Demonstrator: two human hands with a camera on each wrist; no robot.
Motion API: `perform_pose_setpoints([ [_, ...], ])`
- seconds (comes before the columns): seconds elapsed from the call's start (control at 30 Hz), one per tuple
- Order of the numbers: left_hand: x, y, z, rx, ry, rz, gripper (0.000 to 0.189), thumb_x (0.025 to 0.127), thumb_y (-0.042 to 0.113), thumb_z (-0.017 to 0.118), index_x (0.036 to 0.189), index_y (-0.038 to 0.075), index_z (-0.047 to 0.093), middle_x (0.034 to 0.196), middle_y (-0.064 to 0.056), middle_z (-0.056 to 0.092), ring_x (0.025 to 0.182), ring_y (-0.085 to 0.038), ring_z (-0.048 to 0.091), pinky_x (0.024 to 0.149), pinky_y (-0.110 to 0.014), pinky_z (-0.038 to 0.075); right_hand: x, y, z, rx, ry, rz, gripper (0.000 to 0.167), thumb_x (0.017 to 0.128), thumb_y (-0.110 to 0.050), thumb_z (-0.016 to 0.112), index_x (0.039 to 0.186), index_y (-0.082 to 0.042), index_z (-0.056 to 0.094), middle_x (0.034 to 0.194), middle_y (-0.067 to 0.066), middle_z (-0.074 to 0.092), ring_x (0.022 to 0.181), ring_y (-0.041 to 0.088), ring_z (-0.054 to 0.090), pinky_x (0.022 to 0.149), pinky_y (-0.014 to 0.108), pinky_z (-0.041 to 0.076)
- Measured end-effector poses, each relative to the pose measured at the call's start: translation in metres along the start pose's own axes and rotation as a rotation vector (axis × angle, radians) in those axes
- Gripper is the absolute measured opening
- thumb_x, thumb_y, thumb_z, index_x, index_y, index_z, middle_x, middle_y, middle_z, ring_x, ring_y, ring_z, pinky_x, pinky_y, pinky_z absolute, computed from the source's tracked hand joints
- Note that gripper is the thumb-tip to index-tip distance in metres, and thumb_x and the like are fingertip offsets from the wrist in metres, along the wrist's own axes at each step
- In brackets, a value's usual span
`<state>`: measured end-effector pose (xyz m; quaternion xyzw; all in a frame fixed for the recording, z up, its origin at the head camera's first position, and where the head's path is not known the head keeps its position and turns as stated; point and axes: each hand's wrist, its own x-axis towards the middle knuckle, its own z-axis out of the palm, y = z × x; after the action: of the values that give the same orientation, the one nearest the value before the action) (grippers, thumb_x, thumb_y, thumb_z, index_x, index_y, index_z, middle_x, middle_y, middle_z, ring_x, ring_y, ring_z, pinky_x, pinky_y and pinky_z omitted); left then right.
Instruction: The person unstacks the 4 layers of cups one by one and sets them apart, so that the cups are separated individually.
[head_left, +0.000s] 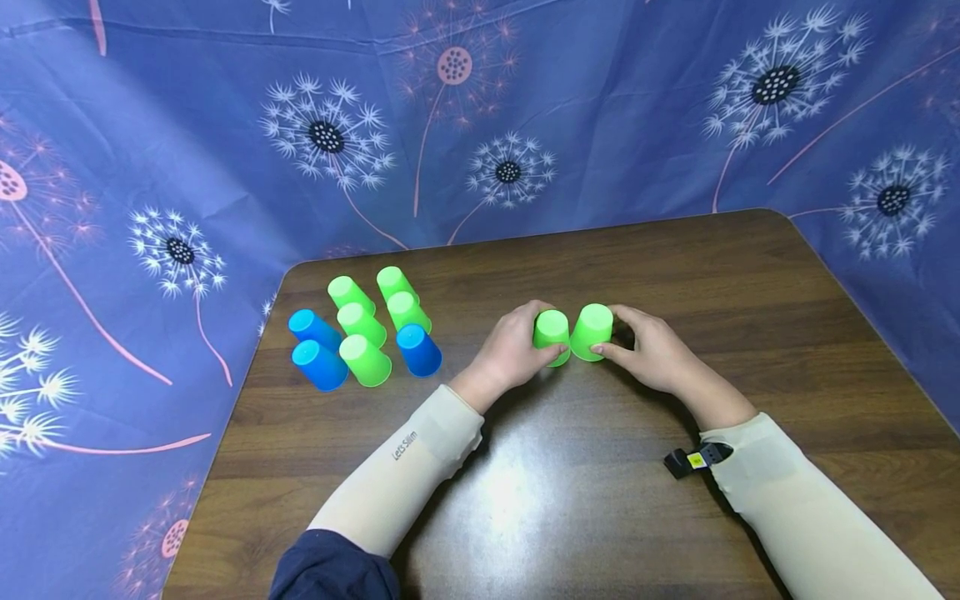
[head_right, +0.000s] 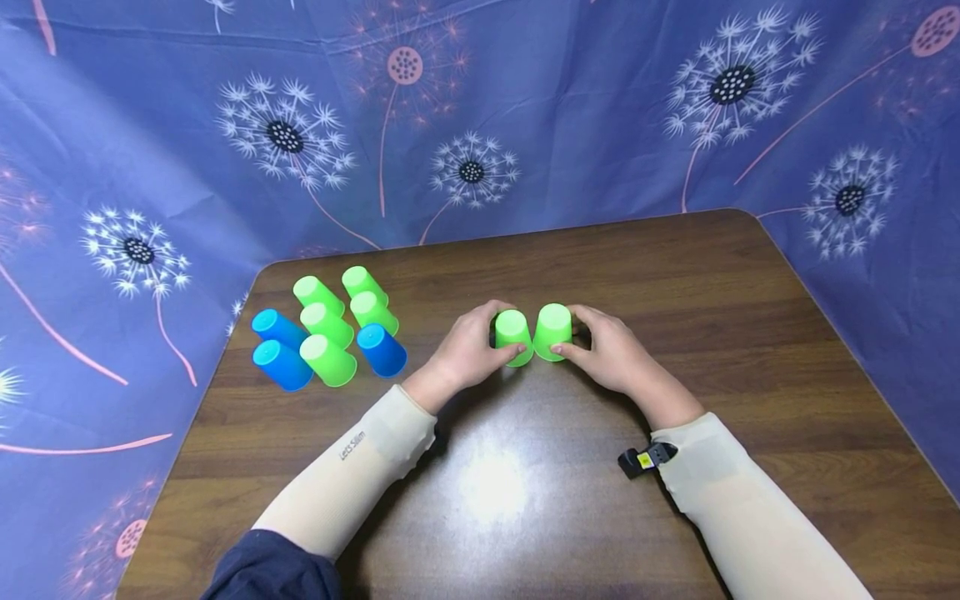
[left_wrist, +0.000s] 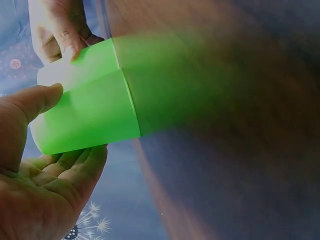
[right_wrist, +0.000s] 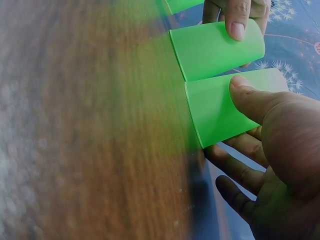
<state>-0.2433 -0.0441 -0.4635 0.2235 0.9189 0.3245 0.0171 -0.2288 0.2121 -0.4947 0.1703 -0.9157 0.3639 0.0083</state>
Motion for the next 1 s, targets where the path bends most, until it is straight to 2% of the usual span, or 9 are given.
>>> perform_pose_setpoints([
  [0.57, -0.012, 0.000, -0.022, -0.029, 0.047, -0.002, 0.055, 0.090, 0.028, 0.086, 0.135, 0.011, 0.060, 0.122, -0.004, 0.068, 0.106, -0.018, 0.066, 0.090, -0.033, 0.056, 0.000, -0.001, -0.001, -0.001, 0.001, -0.001, 0.064, 0.095, -0.028, 0.082, 0.145, 0.000, 0.055, 0.132, 0.019, 0.065, 0.122, 0.039, 0.060, 0.104, 0.059, 0.047],
  [0.83, -0.028, -0.004, -0.036, -0.055, 0.058, -0.025, 0.053, 0.092, 0.029, 0.084, 0.135, 0.011, 0.059, 0.120, -0.002, 0.067, 0.103, -0.017, 0.065, 0.088, -0.035, 0.056, 0.000, -0.002, -0.001, 0.003, 0.001, -0.003, 0.062, 0.094, -0.027, 0.082, 0.143, -0.001, 0.056, 0.129, 0.018, 0.066, 0.120, 0.038, 0.061, 0.103, 0.058, 0.048],
  [1.0, -0.038, -0.009, -0.043, -0.051, 0.074, -0.015, 0.052, 0.092, 0.028, 0.084, 0.134, 0.011, 0.060, 0.117, -0.001, 0.067, 0.099, -0.017, 0.064, 0.086, -0.034, 0.056, -0.001, -0.002, -0.002, 0.007, -0.007, 0.011, 0.062, 0.095, -0.029, 0.082, 0.144, -0.001, 0.055, 0.130, 0.017, 0.065, 0.121, 0.038, 0.061, 0.103, 0.058, 0.048],
])
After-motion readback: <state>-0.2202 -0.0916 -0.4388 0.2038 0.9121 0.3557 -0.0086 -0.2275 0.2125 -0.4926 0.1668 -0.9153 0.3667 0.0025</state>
